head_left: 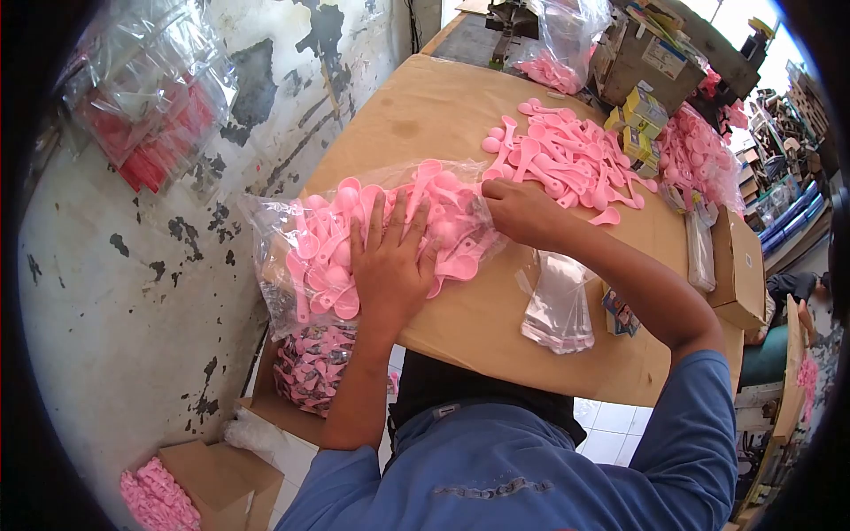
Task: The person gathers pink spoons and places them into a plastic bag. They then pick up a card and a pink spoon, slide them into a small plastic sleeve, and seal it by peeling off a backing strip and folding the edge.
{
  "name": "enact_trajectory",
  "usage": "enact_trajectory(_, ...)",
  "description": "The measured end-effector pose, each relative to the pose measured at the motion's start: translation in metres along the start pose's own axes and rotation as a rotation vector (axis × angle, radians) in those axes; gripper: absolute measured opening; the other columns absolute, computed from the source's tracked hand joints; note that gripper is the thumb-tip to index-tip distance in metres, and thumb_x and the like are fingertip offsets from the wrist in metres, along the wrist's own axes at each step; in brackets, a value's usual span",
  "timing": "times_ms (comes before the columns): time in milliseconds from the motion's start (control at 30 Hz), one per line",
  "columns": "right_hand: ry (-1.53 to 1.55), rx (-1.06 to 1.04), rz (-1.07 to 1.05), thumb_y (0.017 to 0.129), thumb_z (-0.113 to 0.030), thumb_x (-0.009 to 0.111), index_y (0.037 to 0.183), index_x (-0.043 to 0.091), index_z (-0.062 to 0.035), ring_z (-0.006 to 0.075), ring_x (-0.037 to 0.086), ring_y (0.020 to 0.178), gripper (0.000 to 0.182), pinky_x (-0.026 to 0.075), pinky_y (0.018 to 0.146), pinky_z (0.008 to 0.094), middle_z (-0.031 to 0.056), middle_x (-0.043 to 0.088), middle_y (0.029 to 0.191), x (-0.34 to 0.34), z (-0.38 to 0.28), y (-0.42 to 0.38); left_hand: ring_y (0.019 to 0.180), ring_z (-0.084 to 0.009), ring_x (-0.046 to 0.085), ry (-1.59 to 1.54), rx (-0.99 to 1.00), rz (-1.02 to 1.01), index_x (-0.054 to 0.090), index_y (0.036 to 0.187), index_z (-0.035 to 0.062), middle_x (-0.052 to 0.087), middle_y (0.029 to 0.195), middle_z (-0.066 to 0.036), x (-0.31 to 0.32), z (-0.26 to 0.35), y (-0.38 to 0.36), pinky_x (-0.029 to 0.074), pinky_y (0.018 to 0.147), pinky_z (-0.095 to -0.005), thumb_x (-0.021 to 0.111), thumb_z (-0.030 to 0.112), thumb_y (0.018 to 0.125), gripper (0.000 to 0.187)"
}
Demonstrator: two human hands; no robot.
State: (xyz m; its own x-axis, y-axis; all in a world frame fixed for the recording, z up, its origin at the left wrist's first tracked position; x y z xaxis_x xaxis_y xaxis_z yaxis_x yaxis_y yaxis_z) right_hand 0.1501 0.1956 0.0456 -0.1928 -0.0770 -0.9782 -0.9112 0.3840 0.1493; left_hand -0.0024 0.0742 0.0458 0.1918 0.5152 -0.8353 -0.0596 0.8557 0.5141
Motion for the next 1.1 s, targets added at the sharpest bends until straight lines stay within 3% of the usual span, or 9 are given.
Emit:
enact_trajectory(233,0.023,-0.032,0.101,0.087,-0.007,0.072,0.114,0.062,-0.0004,0.0336,0.068,0.107,0.03,0.056,0.084,0.0449,0.0148,0.064,0.119,-0.008,-0.007,-0.012,0.16,-0.0324,0.034,0.001,-0.003,-0.017,0.057,0.158,0.0247,0.045,0.17,-0.004,0.002,0.0,0.001,0.02,0.129,-0.0602,0.059,0.043,0.105,0.055)
enact_trajectory(333,-0.021,-0.006,0.039,0.094,-0.012,0.071,0.118,0.064,-0.0049,0.0325,0.07,0.11,0.027,0.059,0.082,0.0446,0.013,0.067,0.119,-0.005,0.0,-0.01,0.16,-0.0325,0.034,0.016,0.001,-0.024,0.058,0.157,0.0246,0.045,0.17,-0.003,0.003,0.001,0.001,0.02,0.129,-0.0604,0.059,0.043,0.106,0.055)
enact_trajectory(467,0.234,0.08,0.007,0.098,-0.011,0.071,0.126,0.063,-0.0023,0.0359,0.069,0.108,0.031,0.055,0.093,0.0461,0.0157,0.069,0.117,-0.02,0.007,-0.01,0.157,-0.0324,0.038,-0.015,-0.004,0.028,0.066,0.15,0.0205,0.051,0.165,-0.006,-0.002,0.003,0.002,0.021,0.129,-0.0597,0.062,0.042,0.103,0.051)
enact_trajectory(533,0.292,0.055,0.053,0.1,-0.012,0.07,0.13,0.064,-0.0036,0.035,0.069,0.109,0.032,0.054,0.095,0.0457,0.0161,0.071,0.117,-0.028,0.007,-0.013,0.159,-0.0322,0.035,0.003,-0.007,0.004,0.061,0.154,0.0237,0.048,0.168,-0.004,0.001,0.002,0.001,0.021,0.129,-0.0602,0.059,0.043,0.105,0.052)
enact_trajectory(733,0.365,0.188,-0.163,0.1,-0.012,0.071,0.131,0.069,-0.0036,0.0323,0.07,0.108,0.032,0.054,0.096,0.0441,0.0163,0.073,0.118,-0.063,0.027,-0.031,0.16,-0.032,0.033,0.018,-0.009,-0.025,0.058,0.157,0.0258,0.045,0.17,-0.002,0.004,0.001,0.001,0.02,0.129,-0.0607,0.058,0.044,0.106,0.054)
enact_trajectory(833,0.347,0.371,0.012,0.098,-0.011,0.073,0.128,0.071,-0.0024,0.0341,0.068,0.111,0.032,0.054,0.096,0.0438,0.0168,0.071,0.124,-0.081,0.091,-0.05,0.16,-0.0319,0.032,0.032,-0.005,-0.037,0.056,0.159,0.0262,0.043,0.171,-0.002,0.005,0.001,0.0,0.02,0.129,-0.0607,0.057,0.044,0.106,0.055)
enact_trajectory(933,-0.038,0.306,0.411,0.095,-0.011,0.075,0.123,0.071,-0.0024,0.0342,0.066,0.113,0.029,0.054,0.096,0.0432,0.0164,0.069,0.127,-0.124,0.105,-0.059,0.161,-0.032,0.031,0.05,0.009,-0.041,0.052,0.162,0.0255,0.041,0.172,-0.003,0.005,0.002,0.001,0.02,0.129,-0.0607,0.056,0.046,0.107,0.058)
enact_trajectory(1033,-0.404,0.145,0.548,0.094,-0.012,0.077,0.12,0.073,-0.0041,0.0338,0.065,0.113,0.027,0.054,0.097,0.0426,0.0155,0.068,0.125,-0.124,0.06,-0.052,0.162,-0.0323,0.03,0.05,0.021,-0.038,0.046,0.165,0.0225,0.04,0.173,-0.004,0.005,0.003,0.001,0.019,0.129,-0.0607,0.055,0.047,0.107,0.063)
enact_trajectory(1100,0.113,0.241,0.257,0.093,-0.015,0.078,0.122,0.072,-0.0059,0.0346,0.062,0.118,0.031,0.052,0.103,0.0432,0.0139,0.067,0.126,-0.086,0.055,-0.032,0.162,-0.0325,0.029,0.049,0.022,-0.04,0.044,0.166,0.0202,0.039,0.173,-0.005,0.006,0.004,0.001,0.019,0.129,-0.0608,0.054,0.047,0.107,0.065)
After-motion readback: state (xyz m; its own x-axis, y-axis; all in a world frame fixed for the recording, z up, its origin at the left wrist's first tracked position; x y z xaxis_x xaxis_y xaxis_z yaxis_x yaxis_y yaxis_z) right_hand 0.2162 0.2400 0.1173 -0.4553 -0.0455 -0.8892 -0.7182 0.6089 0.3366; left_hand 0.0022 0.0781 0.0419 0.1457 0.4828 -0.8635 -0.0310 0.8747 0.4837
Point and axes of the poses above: each hand's wrist, its own y-axis towards the middle knuckle, its own x-axis out of the palm, z = x × y, the point moved 9 cm from there along y, towards the middle knuckle
